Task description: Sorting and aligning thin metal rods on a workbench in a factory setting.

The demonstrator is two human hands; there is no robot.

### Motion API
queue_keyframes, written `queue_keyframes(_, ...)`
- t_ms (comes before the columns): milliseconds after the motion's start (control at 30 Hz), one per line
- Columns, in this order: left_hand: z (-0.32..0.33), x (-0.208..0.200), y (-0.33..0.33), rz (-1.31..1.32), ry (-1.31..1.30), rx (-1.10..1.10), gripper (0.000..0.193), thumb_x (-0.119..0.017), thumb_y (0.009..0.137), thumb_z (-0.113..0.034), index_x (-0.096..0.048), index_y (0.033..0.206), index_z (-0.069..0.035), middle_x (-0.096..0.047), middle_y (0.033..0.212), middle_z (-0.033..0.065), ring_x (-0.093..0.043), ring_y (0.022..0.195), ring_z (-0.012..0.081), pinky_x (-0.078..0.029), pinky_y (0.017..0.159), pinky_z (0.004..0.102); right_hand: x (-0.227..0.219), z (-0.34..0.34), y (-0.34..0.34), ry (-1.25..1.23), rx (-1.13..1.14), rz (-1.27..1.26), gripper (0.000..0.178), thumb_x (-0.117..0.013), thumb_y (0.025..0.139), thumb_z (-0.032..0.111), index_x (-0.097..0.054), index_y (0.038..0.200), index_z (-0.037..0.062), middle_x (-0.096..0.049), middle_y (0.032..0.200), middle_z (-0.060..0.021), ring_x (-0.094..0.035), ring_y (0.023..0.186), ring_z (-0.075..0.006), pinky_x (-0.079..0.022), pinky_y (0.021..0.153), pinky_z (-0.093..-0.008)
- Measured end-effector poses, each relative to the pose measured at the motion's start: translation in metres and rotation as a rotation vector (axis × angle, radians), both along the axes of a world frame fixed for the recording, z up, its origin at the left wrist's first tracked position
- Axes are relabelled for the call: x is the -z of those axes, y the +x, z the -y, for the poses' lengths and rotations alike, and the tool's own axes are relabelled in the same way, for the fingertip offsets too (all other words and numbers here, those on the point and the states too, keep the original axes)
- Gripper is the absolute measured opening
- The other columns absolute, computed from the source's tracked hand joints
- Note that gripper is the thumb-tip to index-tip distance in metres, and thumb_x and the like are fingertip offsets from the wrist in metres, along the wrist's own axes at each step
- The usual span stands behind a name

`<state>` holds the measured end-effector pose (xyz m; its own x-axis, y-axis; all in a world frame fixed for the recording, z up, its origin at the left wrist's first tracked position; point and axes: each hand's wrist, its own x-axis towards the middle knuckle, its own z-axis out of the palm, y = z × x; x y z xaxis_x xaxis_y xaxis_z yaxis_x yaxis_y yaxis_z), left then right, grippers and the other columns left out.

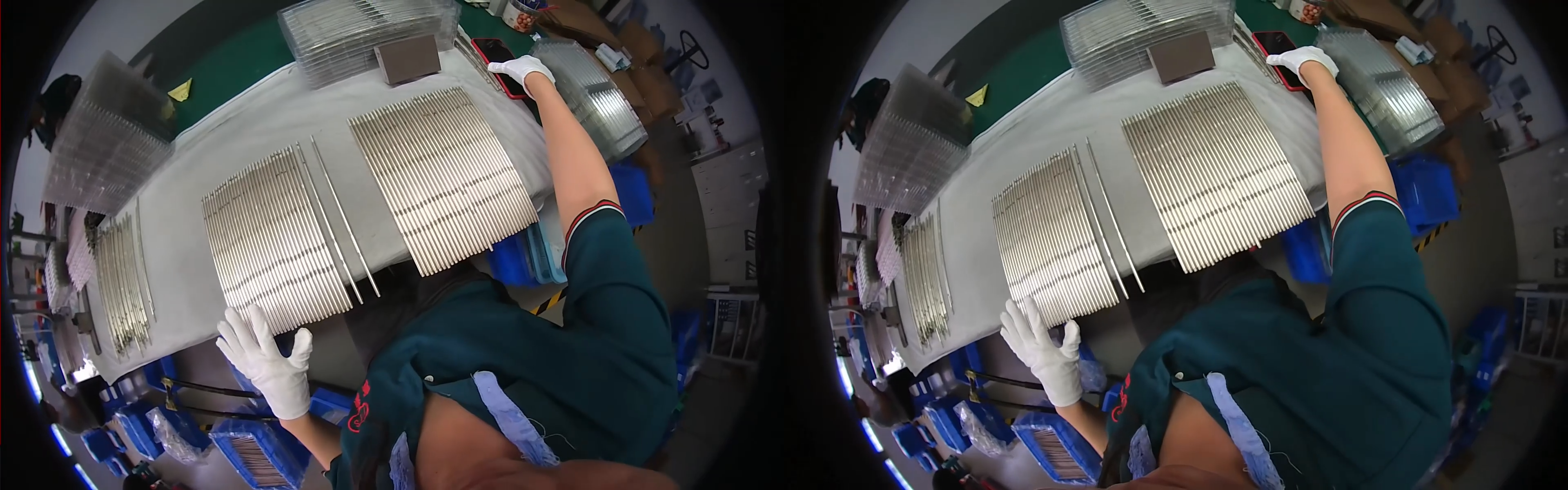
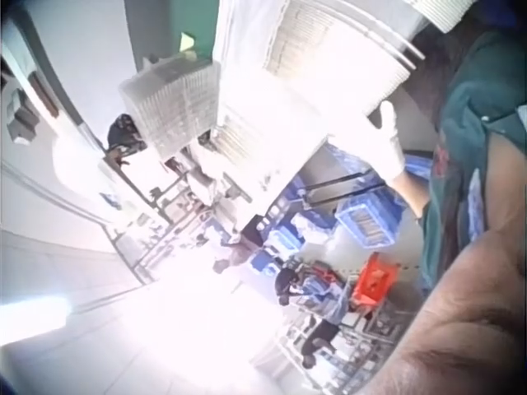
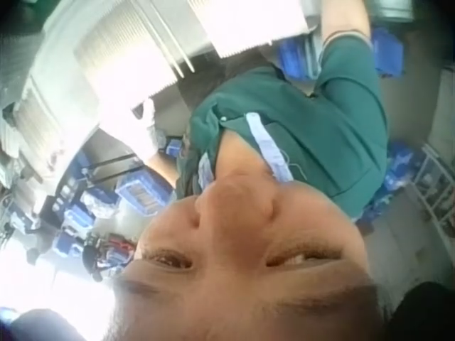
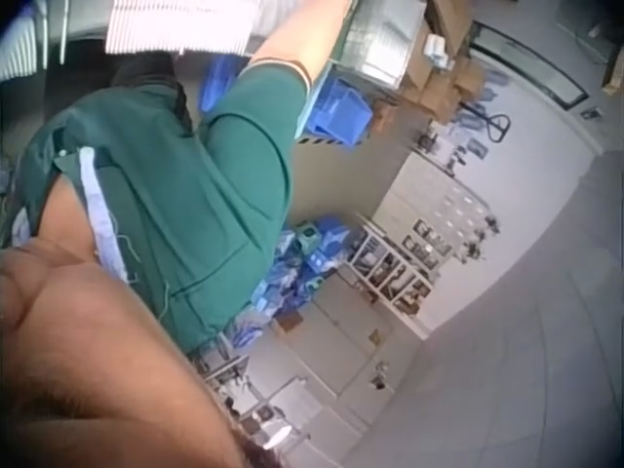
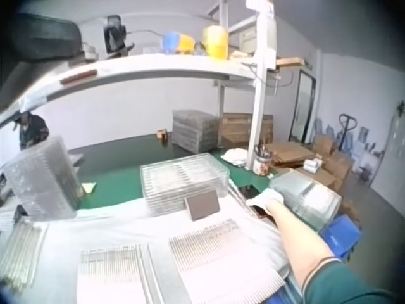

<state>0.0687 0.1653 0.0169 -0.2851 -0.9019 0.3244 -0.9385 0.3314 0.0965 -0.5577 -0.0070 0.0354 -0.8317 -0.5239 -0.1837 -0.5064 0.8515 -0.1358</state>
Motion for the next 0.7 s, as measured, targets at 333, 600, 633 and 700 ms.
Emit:
queue_keyframes(333, -0.001, -0.004, -0.005, 0.032, -0.016, 0.009, 0.085, -0.057, 0.09, -0.068, -0.042, 0.151, -0.01, -0.037, 0.155, 0.0287, -0.036, 0.139, 0.0533, -0.024, 0.115, 0.0662, -0.014, 0.0, 0.016, 0.058, -0.048, 0.107, 0.1, -0.067, 0.073, 0.079, -0.059, 0.141, 0.0054, -0.052, 0.151, -0.0128, -0.053, 0.137, -0.0308, -0.045, 0.11, -0.0423)
queue_keyframes(600, 0.008, -0.019, -0.042, 0.107, 0.073, 0.187, 0.088, -0.061, 0.085, -0.069, -0.046, 0.147, -0.008, -0.042, 0.15, 0.0279, -0.039, 0.137, 0.0509, -0.023, 0.115, 0.0654, -0.014, -0.075, 0.089, -0.505, -0.641, -0.349, 0.068, -0.07, 0.088, 0.047, -0.059, 0.137, 0.0014, -0.043, 0.158, -0.0116, -0.041, 0.145, -0.0288, -0.039, 0.115, -0.0423)
queue_keyframes(633, 0.011, -0.019, -0.052, 0.079, 0.089, 0.229, 0.087, -0.063, 0.084, -0.069, -0.049, 0.144, -0.007, -0.045, 0.147, 0.0264, -0.04, 0.136, 0.0494, -0.024, 0.114, 0.0651, -0.013, -0.083, 0.095, -0.545, -0.731, -0.335, 0.06, -0.073, 0.088, 0.039, -0.062, 0.132, 0.0001, -0.046, 0.155, -0.013, -0.042, 0.144, -0.0293, -0.039, 0.115, -0.04)
queue_keyframes(700, 0.017, -0.022, -0.077, 0.072, 0.133, 0.322, 0.088, -0.063, 0.082, -0.069, -0.05, 0.142, -0.007, -0.048, 0.143, 0.0252, -0.041, 0.134, 0.0477, -0.026, 0.113, 0.0642, -0.003, -0.089, 0.104, -0.629, -0.917, -0.286, 0.058, -0.072, 0.087, 0.04, -0.062, 0.128, 0.0016, -0.051, 0.15, -0.0162, -0.046, 0.141, -0.0318, -0.043, 0.111, -0.0425)
